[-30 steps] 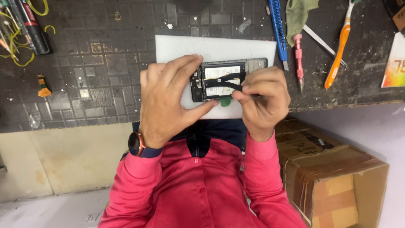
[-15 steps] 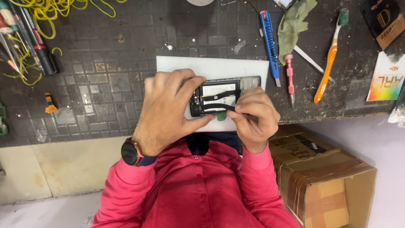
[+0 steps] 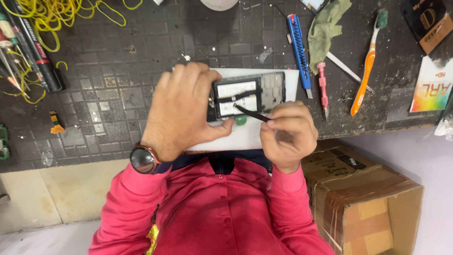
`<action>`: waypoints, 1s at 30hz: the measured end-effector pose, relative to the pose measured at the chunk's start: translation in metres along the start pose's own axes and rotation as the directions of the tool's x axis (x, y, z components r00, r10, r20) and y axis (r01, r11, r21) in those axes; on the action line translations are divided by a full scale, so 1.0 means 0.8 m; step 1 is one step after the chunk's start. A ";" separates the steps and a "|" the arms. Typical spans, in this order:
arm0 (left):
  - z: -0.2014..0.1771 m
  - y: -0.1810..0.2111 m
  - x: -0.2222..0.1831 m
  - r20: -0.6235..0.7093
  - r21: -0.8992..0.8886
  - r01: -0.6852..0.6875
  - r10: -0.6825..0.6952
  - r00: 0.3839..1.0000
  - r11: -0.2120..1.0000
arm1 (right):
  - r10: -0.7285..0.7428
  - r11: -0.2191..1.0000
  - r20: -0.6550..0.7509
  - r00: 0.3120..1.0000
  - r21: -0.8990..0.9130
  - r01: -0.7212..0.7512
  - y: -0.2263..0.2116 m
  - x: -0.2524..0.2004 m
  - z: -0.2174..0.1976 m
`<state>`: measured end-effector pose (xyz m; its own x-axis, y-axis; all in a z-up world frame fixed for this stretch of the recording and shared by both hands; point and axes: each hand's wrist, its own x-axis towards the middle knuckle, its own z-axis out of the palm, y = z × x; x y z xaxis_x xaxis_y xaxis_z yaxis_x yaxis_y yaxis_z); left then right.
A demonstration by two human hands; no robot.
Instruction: The person handles a disassembled smartphone, removes a ribbon cable, cleans it with a toothbrush, and reinserts it into the device. The person also uses a small orange tool to adjust internal components.
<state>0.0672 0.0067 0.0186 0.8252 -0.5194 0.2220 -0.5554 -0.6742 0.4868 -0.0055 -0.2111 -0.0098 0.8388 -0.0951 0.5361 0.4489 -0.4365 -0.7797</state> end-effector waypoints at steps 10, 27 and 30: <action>-0.001 0.000 -0.022 -0.076 -0.059 0.078 -0.082 0.994 0.995 | 0.146 0.989 0.160 0.976 -0.009 -0.146 -0.012 0.013 0.000; 0.001 0.020 -0.046 -0.034 -0.090 0.081 -0.085 0.996 0.993 | 0.340 0.910 0.249 0.907 -0.331 -0.250 -0.045 -0.012 -0.025; -0.006 0.013 -0.035 0.020 -0.065 0.058 -0.057 0.998 0.996 | 0.284 0.920 0.275 0.919 -0.348 -0.181 -0.044 -0.015 -0.025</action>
<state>0.0387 0.0170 0.0214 0.8533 -0.4904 0.1772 -0.4986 -0.6680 0.5525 -0.0371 -0.2124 0.0174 0.9827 0.0344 0.1821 0.1544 -0.6956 -0.7017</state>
